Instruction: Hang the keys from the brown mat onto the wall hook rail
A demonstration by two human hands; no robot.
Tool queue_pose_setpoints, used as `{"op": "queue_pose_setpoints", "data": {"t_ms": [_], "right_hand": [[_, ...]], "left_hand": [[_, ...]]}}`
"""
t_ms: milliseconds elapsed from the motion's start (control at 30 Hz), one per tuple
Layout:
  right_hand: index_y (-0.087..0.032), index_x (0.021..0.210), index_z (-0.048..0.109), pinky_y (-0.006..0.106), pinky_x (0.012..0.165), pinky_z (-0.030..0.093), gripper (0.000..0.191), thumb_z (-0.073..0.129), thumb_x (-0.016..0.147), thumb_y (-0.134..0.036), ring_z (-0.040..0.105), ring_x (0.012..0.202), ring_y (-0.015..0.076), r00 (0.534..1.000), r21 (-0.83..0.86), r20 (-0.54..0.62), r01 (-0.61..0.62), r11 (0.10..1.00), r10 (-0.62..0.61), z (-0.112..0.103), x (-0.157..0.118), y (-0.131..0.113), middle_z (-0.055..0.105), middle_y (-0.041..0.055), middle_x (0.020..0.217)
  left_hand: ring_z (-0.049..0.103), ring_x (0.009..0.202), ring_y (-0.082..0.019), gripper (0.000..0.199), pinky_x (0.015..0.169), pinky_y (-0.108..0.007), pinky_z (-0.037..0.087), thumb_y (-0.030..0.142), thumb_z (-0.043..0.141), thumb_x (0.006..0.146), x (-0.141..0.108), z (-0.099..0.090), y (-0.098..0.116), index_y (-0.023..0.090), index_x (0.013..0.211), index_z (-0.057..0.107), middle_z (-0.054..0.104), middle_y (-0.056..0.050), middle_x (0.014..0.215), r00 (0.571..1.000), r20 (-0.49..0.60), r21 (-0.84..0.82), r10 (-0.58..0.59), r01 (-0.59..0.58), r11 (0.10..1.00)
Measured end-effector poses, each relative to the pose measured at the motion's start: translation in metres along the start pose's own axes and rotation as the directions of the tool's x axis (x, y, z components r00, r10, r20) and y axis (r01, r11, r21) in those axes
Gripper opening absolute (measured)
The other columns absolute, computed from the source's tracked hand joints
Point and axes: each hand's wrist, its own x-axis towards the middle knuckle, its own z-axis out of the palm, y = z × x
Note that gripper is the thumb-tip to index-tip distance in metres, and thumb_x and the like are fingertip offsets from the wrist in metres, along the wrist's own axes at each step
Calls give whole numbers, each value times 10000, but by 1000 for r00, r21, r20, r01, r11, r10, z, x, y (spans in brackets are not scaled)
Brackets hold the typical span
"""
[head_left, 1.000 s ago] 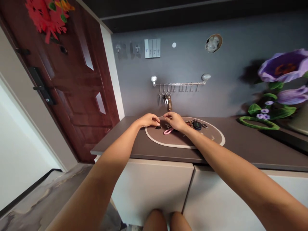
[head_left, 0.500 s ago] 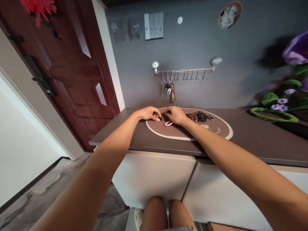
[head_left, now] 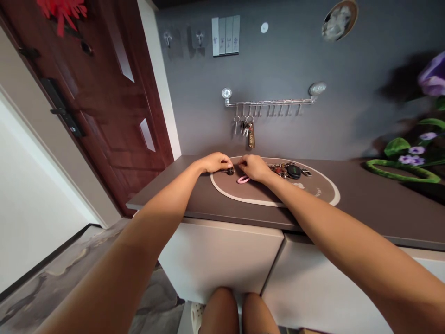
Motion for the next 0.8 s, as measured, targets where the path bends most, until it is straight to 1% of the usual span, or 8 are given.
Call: {"op": "queue_pose_setpoints", "data": {"t_ms": [100, 233, 333, 467, 600, 800], "right_hand": [[-178, 818, 664, 238, 650, 381, 193, 488, 738, -180, 591, 772, 191, 1000, 15, -9, 2, 1000, -1, -1, 0, 0, 670, 83, 855], [-177, 856, 654, 230, 692, 388, 211, 480, 740, -147, 591, 799, 177, 999, 47, -32, -1, 999, 3, -2, 0, -2, 668, 71, 881], [-177, 891, 642, 236, 711, 391, 210, 484, 752, -172, 589, 803, 173, 997, 79, -74, 5, 997, 1, -5, -1, -5, 662, 72, 901], [-182, 920, 619, 240, 702, 397, 202, 498, 765, -229, 587, 766, 161, 990, 169, -140, 16, 986, 8, -7, -3, -9, 659, 60, 854], [-191, 892, 601, 229, 705, 398, 168, 505, 767, -249, 578, 739, 132, 979, 262, -204, 82, 962, -28, -6, -4, -11, 650, 30, 809], [-184, 837, 572, 228, 666, 395, 179, 573, 716, -315, 555, 702, 123, 970, 315, -242, 108, 943, -30, -1, -2, -8, 628, 21, 782]], "left_hand": [[517, 578, -85, 252, 578, -208, 395, 334, 535, 736, -1, 1, 2, 97, 775, 614, 626, -48, 683, 998, -60, -5, 5, -5, 1000], [432, 472, -52, 234, 492, -189, 338, 326, 535, 745, 0, 1, 5, 100, 745, 595, 570, -11, 592, 986, -167, 1, 6, -6, 1000], [453, 484, -54, 198, 510, -192, 355, 289, 532, 756, 2, 2, 7, 98, 735, 580, 540, 4, 562, 973, -229, -81, -6, -13, 997], [472, 498, -56, 191, 542, -204, 383, 278, 535, 762, 4, 3, 10, 93, 730, 568, 531, 6, 550, 951, -307, -218, -36, -34, 975], [461, 495, -51, 218, 556, -209, 391, 302, 556, 748, 3, 4, 15, 88, 709, 563, 530, 6, 539, 940, -337, -311, -49, -62, 948], [457, 489, -47, 271, 542, -199, 370, 355, 562, 736, 3, 2, 17, 90, 680, 551, 526, 8, 529, 950, -313, -363, -11, -109, 926]]}}
